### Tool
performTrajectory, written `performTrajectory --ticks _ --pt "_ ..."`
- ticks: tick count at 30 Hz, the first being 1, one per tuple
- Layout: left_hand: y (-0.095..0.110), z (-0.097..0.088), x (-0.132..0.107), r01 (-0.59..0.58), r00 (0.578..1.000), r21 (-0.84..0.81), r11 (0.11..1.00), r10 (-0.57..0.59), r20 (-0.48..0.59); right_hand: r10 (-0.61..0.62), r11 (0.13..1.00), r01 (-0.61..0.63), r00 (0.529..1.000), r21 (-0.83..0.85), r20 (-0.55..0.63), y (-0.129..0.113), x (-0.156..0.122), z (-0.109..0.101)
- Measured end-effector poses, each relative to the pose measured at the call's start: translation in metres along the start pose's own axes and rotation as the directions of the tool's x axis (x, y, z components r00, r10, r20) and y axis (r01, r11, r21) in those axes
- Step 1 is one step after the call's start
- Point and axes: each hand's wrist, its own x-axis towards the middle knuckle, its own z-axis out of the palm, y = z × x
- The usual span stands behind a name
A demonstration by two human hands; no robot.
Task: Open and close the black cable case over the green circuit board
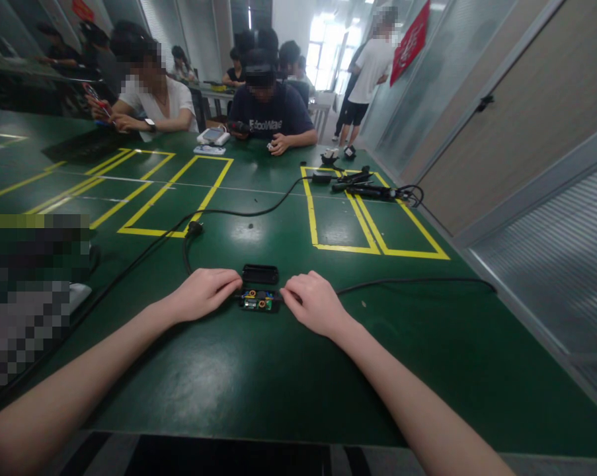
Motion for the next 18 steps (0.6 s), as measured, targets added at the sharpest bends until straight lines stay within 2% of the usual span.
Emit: performTrajectory --ticks 8,18 --pt "-0.0003 0.0033 0.0000 0.018 1.000 -0.052 0.998 -0.019 -0.013 0.004 1.000 -0.004 1.000 0.026 0.015 -0.0006 0.0010 -0.0002" --pt "0.0023 0.0073 0.0010 0.003 0.997 -0.120 0.993 -0.013 -0.078 -0.075 0.993 0.071 0.996 0.096 0.038 -0.0004 0.0004 -0.0013"
